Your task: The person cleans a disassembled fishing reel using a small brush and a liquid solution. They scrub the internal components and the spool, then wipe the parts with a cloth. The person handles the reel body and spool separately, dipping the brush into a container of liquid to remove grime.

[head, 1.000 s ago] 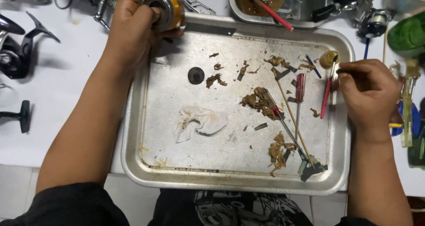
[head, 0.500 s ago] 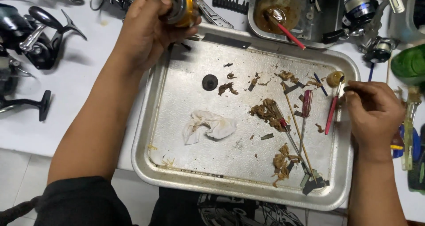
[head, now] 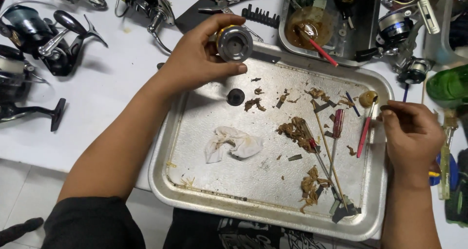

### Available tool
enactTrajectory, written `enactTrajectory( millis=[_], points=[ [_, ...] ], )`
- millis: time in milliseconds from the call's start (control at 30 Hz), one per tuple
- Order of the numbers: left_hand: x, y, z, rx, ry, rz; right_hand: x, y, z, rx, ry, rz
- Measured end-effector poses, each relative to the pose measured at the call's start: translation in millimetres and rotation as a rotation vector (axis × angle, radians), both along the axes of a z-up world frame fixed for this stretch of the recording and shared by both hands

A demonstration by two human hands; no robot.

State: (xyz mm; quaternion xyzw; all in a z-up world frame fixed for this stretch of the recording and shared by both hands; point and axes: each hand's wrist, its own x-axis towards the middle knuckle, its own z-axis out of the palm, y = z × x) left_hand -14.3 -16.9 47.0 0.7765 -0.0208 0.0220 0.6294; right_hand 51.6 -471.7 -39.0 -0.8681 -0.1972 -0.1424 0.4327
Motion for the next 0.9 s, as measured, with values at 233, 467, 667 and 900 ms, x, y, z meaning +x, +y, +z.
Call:
enactTrajectory(
  millis=[233, 467, 667, 900],
  points=[
    [1.8, 12.1, -1.9, -0.003, -0.014, 0.060, 0.7, 1.3, 6.2, -0.127, -0.150, 0.073],
    [1.5, 35.1, -9.1, -0.240, -0.316, 0.170, -2.4, 4.3, 7.3, -0.107, -0.129, 0.085],
    [2.1, 43.6, -11.7, -0.294, -0.411, 0.191, -1.9, 1.5, 1.4, 0.003, 0.043, -0.033],
    [5.2, 45.1, -18.2, -0.336, -0.444, 0.199, 4.3, -6.5, -4.5, -0.134, -0.156, 0.047]
  ],
)
